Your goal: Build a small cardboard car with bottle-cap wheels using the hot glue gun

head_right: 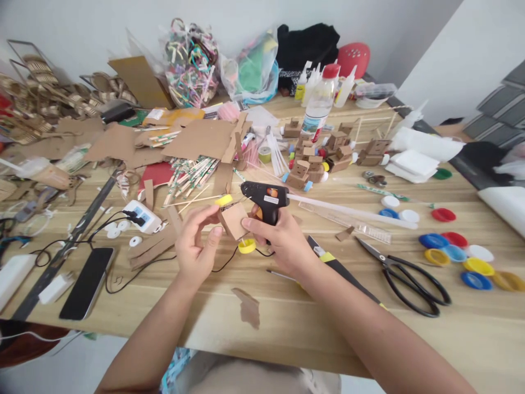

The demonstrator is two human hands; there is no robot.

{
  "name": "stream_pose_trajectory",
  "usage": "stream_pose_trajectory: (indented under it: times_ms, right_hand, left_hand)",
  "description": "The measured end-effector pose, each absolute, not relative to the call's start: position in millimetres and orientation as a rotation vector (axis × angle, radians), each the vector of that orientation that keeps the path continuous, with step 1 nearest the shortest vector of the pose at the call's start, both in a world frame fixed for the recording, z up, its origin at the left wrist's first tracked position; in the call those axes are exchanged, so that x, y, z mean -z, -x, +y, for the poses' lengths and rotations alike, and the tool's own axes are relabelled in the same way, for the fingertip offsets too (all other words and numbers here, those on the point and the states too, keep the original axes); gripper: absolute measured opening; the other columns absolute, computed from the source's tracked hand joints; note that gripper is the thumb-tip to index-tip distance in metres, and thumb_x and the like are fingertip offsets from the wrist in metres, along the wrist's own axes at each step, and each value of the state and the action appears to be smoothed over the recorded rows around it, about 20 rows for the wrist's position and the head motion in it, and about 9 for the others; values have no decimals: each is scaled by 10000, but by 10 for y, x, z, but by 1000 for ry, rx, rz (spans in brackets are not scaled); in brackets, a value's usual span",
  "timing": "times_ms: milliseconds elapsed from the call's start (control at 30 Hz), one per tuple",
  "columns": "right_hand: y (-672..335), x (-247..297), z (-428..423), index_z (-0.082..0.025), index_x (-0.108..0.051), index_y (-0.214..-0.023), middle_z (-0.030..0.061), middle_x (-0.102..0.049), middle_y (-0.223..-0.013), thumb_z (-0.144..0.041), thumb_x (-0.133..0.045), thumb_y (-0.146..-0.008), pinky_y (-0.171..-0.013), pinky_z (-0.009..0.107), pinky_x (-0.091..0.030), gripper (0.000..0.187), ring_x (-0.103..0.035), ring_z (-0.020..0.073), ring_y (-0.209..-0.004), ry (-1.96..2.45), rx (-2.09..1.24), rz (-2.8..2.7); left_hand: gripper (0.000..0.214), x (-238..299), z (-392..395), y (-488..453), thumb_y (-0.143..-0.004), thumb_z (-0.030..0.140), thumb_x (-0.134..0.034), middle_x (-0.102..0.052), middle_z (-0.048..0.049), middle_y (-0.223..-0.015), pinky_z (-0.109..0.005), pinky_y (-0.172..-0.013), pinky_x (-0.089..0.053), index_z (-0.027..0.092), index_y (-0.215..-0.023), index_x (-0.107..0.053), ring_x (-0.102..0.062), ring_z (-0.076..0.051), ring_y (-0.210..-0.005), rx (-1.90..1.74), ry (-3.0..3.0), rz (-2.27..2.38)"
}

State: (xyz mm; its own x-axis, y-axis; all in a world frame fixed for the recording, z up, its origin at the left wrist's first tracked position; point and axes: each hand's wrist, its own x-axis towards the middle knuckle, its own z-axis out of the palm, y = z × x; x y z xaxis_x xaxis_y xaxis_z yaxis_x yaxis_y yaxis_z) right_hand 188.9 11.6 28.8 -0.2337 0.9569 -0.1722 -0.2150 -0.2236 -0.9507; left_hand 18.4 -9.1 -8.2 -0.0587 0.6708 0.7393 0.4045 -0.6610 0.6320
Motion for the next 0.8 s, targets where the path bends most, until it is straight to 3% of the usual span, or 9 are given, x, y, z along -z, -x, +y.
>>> stream_pose_trajectory:
  times_ms: [400, 567, 667, 800]
  right_hand:
    - [-1888, -304, 97, -238, -544, -765, -108, -458, -556, -484, -922, -574, -414, 245, -180, 490, -301, 54, -440, 1079, -1636, -1059]
    - [-1887, -298, 105, -240, -543, -778, -97, -486, -577, -503, -896, -593, -433, 254, -239, 477, -323, 62, -447, 1103, -1585, -1079]
    - [-1877, -289, 112, -239, -535, -758, -78, -531, -606, -522, -900, -558, -464, 259, -302, 503, -356, 68, -474, 1141, -1503, -1087]
    - [-1868, -302, 89, -229, -582, -770, -78, -502, -567, -517, -877, -583, -500, 271, -327, 453, -382, 92, -512, 1188, -1337, -1182]
  left_hand:
    - [185, 79, -87, -176, -1012, 279, -632, -714, -48, -1014, -304, -831, -604, 259, -1171, -723, -690, -170, -943, -1842, -2019, 1162]
    - [209, 140, -104, -223, -993, 334, -668, -725, -51, -1016, -307, -815, -615, 246, -1181, -691, -709, -162, -890, -1876, -1805, 1163]
    - [345, 173, -95, -274, -914, 472, -766, -738, -60, -1028, -300, -815, -617, 237, -1146, -664, -730, -164, -879, -1843, -1480, 1155]
    - [599, 169, -64, -314, -695, 617, -907, -749, -76, -1040, -297, -792, -612, 233, -1080, -656, -745, -193, -911, -1657, -1165, 1059]
